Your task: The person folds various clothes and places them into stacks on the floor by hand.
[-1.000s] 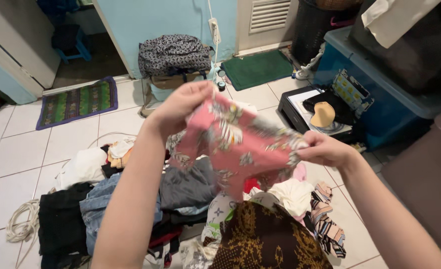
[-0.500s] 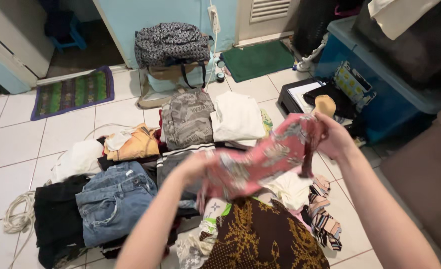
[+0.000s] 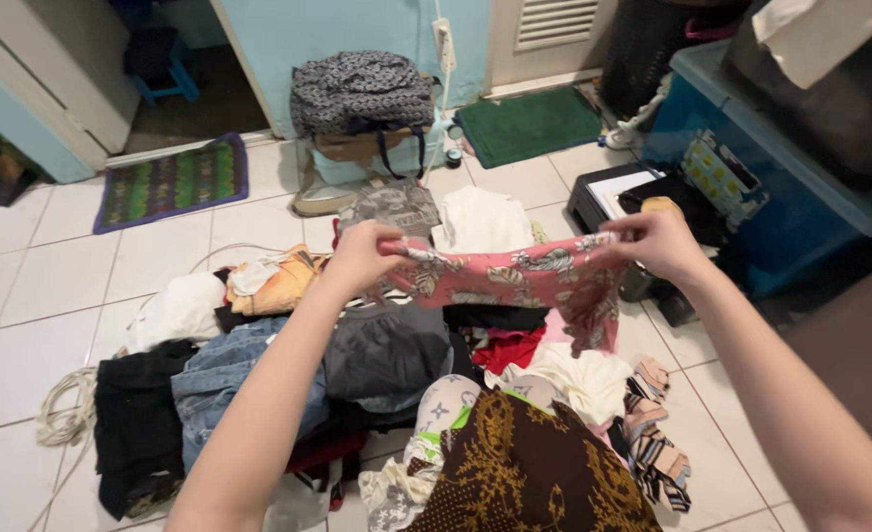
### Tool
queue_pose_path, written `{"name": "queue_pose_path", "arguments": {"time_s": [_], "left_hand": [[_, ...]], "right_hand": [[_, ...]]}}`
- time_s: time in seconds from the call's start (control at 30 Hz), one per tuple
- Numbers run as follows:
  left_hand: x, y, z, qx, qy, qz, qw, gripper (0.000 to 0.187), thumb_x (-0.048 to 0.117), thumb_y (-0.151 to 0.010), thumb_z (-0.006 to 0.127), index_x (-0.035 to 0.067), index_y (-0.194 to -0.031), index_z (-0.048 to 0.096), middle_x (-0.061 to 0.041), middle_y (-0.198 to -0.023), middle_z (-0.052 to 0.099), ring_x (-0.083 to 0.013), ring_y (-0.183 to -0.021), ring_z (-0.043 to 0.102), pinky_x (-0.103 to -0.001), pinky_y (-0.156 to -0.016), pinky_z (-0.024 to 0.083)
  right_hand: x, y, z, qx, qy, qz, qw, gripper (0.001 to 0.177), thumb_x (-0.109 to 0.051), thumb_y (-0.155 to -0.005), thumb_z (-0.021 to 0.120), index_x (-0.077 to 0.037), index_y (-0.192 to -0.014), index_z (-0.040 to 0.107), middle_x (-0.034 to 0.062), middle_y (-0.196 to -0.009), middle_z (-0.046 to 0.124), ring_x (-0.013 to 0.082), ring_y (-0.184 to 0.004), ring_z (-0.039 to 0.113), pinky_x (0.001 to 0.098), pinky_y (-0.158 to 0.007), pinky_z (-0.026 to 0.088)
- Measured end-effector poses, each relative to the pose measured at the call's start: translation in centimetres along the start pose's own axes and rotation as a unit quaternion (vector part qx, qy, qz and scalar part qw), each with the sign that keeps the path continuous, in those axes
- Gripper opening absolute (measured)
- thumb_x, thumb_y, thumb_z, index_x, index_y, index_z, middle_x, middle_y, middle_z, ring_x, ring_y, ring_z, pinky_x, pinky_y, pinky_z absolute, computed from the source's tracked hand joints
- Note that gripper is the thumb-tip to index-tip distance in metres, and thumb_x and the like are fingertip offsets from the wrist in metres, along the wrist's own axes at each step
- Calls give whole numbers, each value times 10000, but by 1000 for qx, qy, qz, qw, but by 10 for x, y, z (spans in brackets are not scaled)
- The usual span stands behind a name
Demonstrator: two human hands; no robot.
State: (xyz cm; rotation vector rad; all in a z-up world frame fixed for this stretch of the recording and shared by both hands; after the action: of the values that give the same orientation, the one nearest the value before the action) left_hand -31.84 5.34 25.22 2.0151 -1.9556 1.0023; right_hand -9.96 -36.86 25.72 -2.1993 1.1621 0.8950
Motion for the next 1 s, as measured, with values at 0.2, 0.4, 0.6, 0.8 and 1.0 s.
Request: {"name": "queue_pose_path", "arguments": {"time_s": [0.2, 0.4, 0.6, 0.8, 1.0], "left_hand": [[-78, 3, 16, 8, 154, -147, 977, 527, 341, -742, 913, 10, -1052, 646, -140, -870, 762, -192, -786, 702, -340, -711, 573], [-123, -16, 109, 60, 124, -217, 967, 270, 249, -943, 691, 31, -1086, 760, -99, -971, 771, -202, -898, 724, -351, -838, 560], [19, -39, 133, -135, 190, -93, 968, 302, 211, -844, 754, 45, -1096, 757, -151, -1060, 774, -262, -974, 766, -336, -894, 578], [92, -18, 118, 31, -59, 34, 997, 498, 172, -642, 824, -90, -1041, 683, -252, -1024, 675, -449, -869, 672, -499, -713, 547], [64, -48, 98, -79, 96, 87, 988, 158, 96, -802, 752, 14, -933, 785, -190, -887, 740, -338, -818, 730, -418, -747, 582]], "right_hand": [[24, -43, 23, -97, 118, -107, 982, 206, -215, -765, 822, -13, -775, 780, 63, -830, 685, 170, -748, 648, 330, -684, 542], [-1, -46, 89, -49, -229, 235, 943, 165, -88, -852, 689, -97, -1017, 680, 85, -808, 657, 188, -693, 646, 361, -551, 530], [-74, -27, 151, -166, -266, 172, 934, 210, 37, -864, 655, -8, -1063, 703, 80, -828, 689, 137, -660, 669, 276, -529, 544], [-72, -43, 170, -191, -242, 109, 945, 199, -62, -915, 594, 105, -928, 702, 137, -745, 655, 194, -570, 557, 326, -449, 415], [-74, -39, 124, -209, 213, -141, 944, 245, -213, -825, 697, -130, -1015, 828, 139, -905, 769, 261, -800, 719, 356, -703, 553]]}}
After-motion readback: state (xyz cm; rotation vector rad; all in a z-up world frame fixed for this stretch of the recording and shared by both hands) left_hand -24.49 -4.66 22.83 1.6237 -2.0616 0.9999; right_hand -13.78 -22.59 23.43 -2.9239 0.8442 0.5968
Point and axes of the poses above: each hand's wrist, its own y-axis away from the middle knuckle, its own z-axis out of the palm, x = y × z, the point moved 1 cm from there along -y, towards the middle knuckle
